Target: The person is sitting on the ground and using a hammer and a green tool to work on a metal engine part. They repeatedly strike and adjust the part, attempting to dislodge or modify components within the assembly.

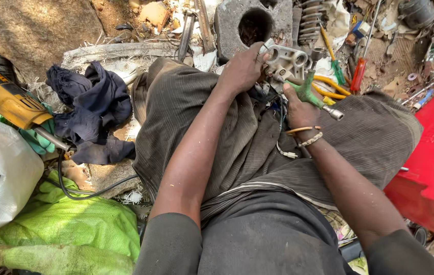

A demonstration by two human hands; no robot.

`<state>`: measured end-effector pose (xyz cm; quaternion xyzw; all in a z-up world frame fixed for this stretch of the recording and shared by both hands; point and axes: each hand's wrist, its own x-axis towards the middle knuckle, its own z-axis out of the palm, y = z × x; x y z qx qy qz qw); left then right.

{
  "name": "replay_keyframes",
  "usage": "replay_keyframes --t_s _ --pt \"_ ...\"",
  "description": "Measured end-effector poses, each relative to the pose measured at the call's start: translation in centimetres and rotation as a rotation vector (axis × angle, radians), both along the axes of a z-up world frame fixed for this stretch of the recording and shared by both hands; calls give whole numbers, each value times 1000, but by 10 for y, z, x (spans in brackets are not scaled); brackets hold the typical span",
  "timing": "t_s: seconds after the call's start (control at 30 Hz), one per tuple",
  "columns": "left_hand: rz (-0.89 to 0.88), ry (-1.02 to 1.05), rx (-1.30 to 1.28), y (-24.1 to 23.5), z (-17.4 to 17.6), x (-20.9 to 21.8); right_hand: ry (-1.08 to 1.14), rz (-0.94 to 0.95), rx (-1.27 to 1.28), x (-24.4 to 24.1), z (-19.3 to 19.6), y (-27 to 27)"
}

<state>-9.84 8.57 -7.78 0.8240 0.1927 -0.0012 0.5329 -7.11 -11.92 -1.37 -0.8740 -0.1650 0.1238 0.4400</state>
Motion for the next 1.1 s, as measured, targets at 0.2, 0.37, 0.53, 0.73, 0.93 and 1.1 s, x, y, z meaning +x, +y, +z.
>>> replay_keyframes --t_s 0.2,0.37,0.53,0.73,0.93,1.1 --pt "5 58 -21 2 11 -4 321 -317 156 -19 -5 12" --pt "-4 57 -77 1 7 -1 264 -304 251 -30 -2 30" --pt "26 -81 -135 -1 -15 5 560 -634 487 -44 -20 41" --pt "12 -42 -157 -1 -27 8 336 -548 362 -45 -32 51" --pt "-6 -29 -172 -4 -28 9 577 -853 315 -38 -26 57" --pt "-19 -50 -132 -9 -22 4 541 -854 436 -51 -31 58"
